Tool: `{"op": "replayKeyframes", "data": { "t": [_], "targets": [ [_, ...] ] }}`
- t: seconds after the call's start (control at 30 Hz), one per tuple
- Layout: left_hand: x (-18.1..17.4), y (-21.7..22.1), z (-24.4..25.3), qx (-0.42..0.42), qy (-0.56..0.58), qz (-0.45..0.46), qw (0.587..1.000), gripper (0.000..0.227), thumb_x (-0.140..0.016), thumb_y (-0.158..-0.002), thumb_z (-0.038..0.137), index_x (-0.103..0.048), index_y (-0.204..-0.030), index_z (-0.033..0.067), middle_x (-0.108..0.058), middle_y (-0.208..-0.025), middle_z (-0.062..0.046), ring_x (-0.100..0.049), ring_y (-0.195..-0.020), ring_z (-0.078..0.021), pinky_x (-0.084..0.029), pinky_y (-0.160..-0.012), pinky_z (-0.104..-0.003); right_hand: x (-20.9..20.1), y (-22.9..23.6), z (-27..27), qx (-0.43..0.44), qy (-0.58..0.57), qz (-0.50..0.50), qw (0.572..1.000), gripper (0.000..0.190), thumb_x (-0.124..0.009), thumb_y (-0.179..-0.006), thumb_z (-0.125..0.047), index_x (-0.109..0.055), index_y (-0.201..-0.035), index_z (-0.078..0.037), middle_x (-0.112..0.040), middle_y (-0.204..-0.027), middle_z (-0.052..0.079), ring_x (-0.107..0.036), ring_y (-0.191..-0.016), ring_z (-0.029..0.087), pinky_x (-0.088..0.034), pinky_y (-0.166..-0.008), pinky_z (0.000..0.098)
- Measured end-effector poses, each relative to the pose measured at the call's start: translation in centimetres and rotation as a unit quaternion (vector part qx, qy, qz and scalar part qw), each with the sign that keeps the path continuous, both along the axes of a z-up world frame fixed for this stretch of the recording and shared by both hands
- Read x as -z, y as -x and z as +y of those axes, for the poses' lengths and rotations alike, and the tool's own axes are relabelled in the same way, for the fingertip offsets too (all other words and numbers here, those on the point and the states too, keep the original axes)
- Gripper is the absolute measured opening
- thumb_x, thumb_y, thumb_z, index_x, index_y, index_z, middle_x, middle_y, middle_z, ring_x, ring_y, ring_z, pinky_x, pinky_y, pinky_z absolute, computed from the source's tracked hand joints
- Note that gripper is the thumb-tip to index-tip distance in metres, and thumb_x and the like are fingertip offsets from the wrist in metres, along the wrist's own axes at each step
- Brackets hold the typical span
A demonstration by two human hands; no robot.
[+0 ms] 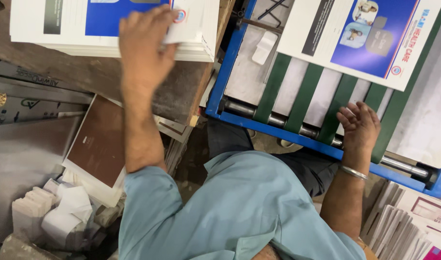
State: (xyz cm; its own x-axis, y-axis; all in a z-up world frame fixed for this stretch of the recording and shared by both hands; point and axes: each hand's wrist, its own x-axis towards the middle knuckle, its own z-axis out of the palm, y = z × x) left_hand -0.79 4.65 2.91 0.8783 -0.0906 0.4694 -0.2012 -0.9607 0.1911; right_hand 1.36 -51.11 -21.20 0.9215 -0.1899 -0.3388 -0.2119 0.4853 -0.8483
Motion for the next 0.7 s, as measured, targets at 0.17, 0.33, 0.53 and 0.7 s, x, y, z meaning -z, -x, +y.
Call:
{"op": "replayKeyframes", "data": {
  "t": [0.17, 0.33, 0.53, 0.7],
  "targets": [
    [-0.7, -1.2, 0.0, -0.013, 0.101, -0.172, 0.980, 0.030, -0.072, -0.098, 0.002, -0.070, -0.127, 0.0117, -0.072, -0.125, -0.010, -0.064, -0.119, -0.0352, -0.042, -0.105, -0.046, -6.1, -1.0, 5.7, -0.103, -0.030, -0.078, 0.991, 0.033, -0.058, -0.114, -0.019, -0.055, -0.136, 0.005, -0.070, -0.120, 0.021, -0.073, -0.104, 0.031, -0.066, -0.088, 0.0419],
    [3.7, -2.2, -12.3, 0.014, -0.007, -0.041, 0.999, 0.052, -0.073, -0.089, 0.016, -0.061, -0.137, -0.0003, -0.061, -0.131, -0.015, -0.052, -0.122, -0.0379, -0.035, -0.110, -0.059, -12.7, 0.0, 13.6, -0.314, -0.080, -0.218, 0.920, 0.048, -0.059, -0.114, -0.026, -0.050, -0.150, 0.004, -0.065, -0.133, 0.020, -0.072, -0.114, 0.030, -0.064, -0.095, 0.0414],
    [3.3, 0.4, -21.1, 0.186, -0.053, 0.045, 0.980, 0.076, -0.077, -0.083, 0.055, -0.062, -0.131, -0.0015, -0.059, -0.140, -0.018, -0.049, -0.137, -0.0347, -0.023, -0.123, -0.065, -14.9, -0.6, 17.3, -0.226, -0.133, -0.145, 0.954, 0.058, -0.062, -0.106, -0.022, -0.038, -0.155, -0.001, -0.063, -0.140, 0.016, -0.073, -0.110, 0.030, -0.066, -0.087, 0.0408],
    [1.6, -0.5, -12.5, 0.066, -0.086, 0.008, 0.994, 0.079, -0.078, -0.087, 0.057, -0.059, -0.137, -0.0016, -0.056, -0.143, -0.025, -0.048, -0.135, -0.0386, -0.027, -0.116, -0.063, -11.9, -3.1, 11.0, -0.111, -0.134, -0.256, 0.951, 0.036, -0.062, -0.116, -0.001, -0.055, -0.149, 0.012, -0.067, -0.127, 0.024, -0.068, -0.093, 0.025, -0.056, -0.067, 0.0300]
  ]
}}
